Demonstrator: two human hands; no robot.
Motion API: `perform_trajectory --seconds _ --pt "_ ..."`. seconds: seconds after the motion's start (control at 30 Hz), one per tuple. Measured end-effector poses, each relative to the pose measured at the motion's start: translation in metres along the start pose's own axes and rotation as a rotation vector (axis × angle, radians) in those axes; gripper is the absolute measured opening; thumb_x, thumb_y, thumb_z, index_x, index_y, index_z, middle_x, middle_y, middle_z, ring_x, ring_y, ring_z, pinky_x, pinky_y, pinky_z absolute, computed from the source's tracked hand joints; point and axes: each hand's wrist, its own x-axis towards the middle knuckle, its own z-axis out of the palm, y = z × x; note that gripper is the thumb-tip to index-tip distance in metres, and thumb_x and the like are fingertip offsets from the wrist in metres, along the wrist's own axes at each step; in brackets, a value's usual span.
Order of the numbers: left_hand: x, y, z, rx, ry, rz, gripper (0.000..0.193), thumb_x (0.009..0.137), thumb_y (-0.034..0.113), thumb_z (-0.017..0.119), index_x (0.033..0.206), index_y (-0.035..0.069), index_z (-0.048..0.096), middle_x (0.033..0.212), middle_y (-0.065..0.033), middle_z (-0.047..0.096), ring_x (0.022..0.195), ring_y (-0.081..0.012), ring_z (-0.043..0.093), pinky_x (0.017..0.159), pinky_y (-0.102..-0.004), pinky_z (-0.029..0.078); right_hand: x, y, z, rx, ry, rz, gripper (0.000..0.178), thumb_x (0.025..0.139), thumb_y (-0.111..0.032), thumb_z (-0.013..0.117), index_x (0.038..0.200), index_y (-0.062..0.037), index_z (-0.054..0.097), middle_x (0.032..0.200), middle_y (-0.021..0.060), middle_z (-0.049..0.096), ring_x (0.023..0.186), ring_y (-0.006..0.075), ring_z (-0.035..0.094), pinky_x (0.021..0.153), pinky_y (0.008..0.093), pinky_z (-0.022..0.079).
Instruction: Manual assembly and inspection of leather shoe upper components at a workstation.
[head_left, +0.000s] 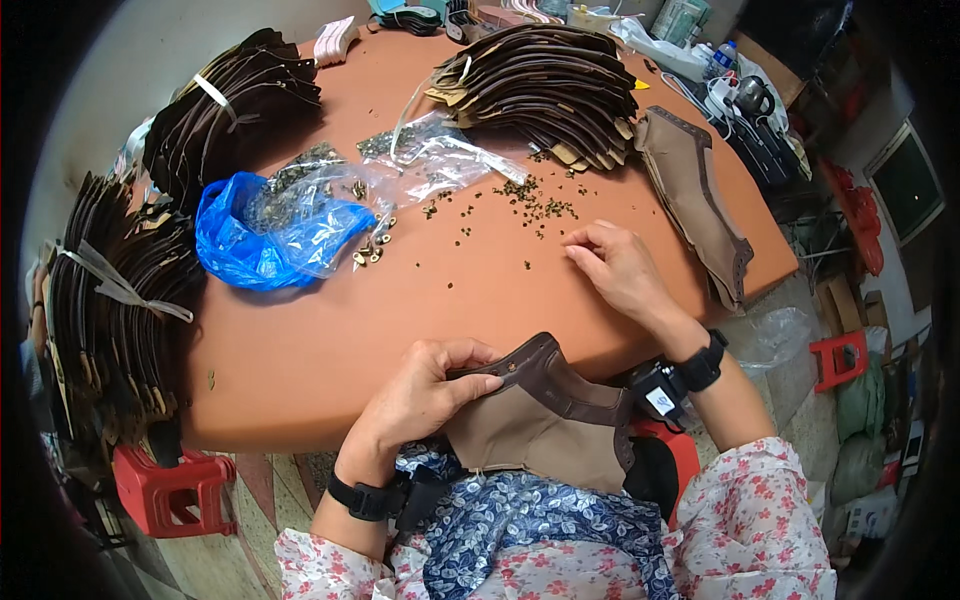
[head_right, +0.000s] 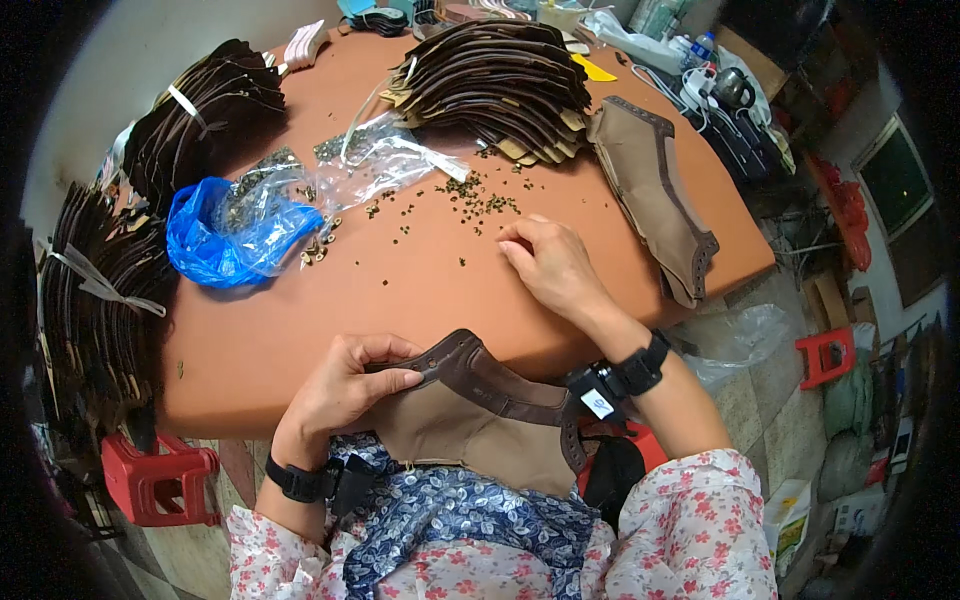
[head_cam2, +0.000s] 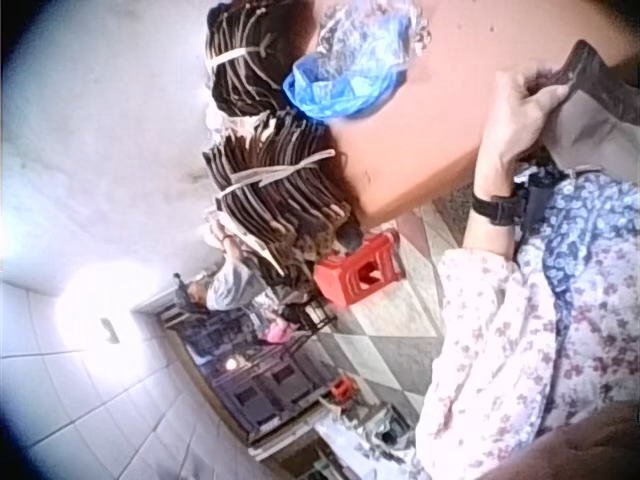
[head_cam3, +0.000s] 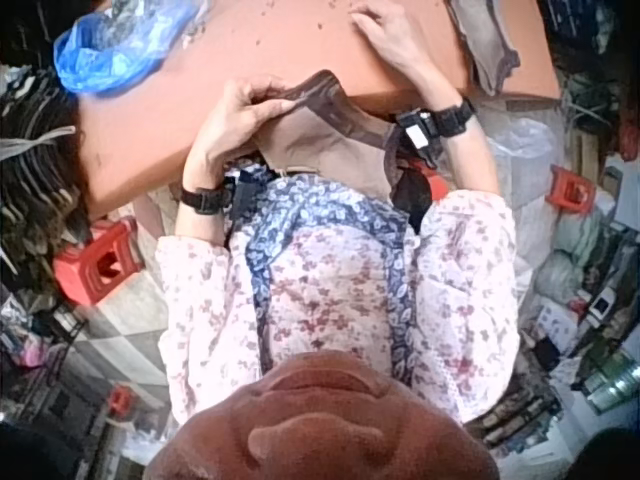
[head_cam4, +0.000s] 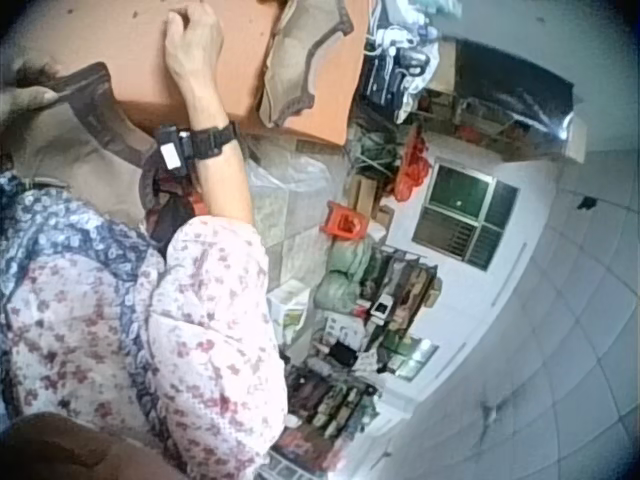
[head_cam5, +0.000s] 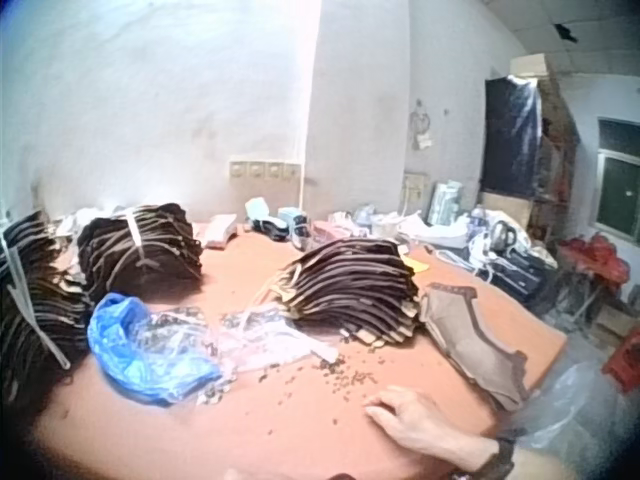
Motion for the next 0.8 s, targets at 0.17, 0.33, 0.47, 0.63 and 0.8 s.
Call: perform_trajectory --seconds 0.17,0.33,0.47,0.63,0.8 --pt "0.002 -0.003 0.0 -0.066 -0.013 -0.03 0.022 0.086 0.006 0.067 0.106 -0.003 0.067 0.088 -0.0037 0.069 0.082 -0.0079 0.061 0.074 -0.0242 0.05 0.025 0.011 0.011 -0.165 0.08 -0.065 0.015 0.084 -0.012 0.061 0.092 -0.0007 0.068 0.089 0.0144 0.064 0.086 0.0312 0.062 0.076 0.039 0.049" --pt "0.001 -0.003 0.0 -0.071 -0.001 -0.046 0.023 0.086 0.005 0.067 0.107 -0.003 0.067 0.088 -0.0034 0.069 0.082 -0.0074 0.06 0.074 -0.023 0.05 0.031 0.014 0.021 -0.184 0.062 -0.176 0.014 0.083 -0.01 0.063 0.092 -0.0008 0.068 0.083 0.0133 0.062 0.078 0.0274 0.062 0.071 0.0355 0.049" --pt "0.002 -0.002 0.0 -0.066 0.0 -0.045 0.023 0.086 0.005 0.067 0.107 -0.003 0.067 0.088 -0.0032 0.069 0.082 -0.0075 0.06 0.073 -0.0231 0.05 0.026 0.013 0.016 -0.181 0.014 -0.174 0.012 0.082 -0.009 0.063 0.09 -0.0004 0.067 0.081 0.0132 0.061 0.076 0.027 0.062 0.069 0.0353 0.049" --pt "0.003 -0.004 0.001 -0.08 0.002 -0.053 0.023 0.086 0.005 0.067 0.107 -0.004 0.067 0.087 -0.0034 0.069 0.081 -0.0078 0.06 0.073 -0.0233 0.049 0.018 0.011 0.001 -0.119 0.043 -0.099 0.01 0.083 -0.01 0.062 0.086 -0.0011 0.065 0.085 0.0141 0.062 0.082 0.0325 0.062 0.072 0.0404 0.049" --pt "0.004 -0.004 0.001 -0.07 0.016 -0.057 0.024 0.085 0.005 0.067 0.107 -0.004 0.067 0.087 -0.004 0.069 0.08 -0.008 0.06 0.072 -0.0236 0.049 0.019 0.005 -0.001 -0.189 -0.009 -0.22 0.009 0.083 -0.011 0.064 0.087 -0.0033 0.065 0.085 0.0126 0.062 0.081 0.0324 0.062 0.071 0.0402 0.05"
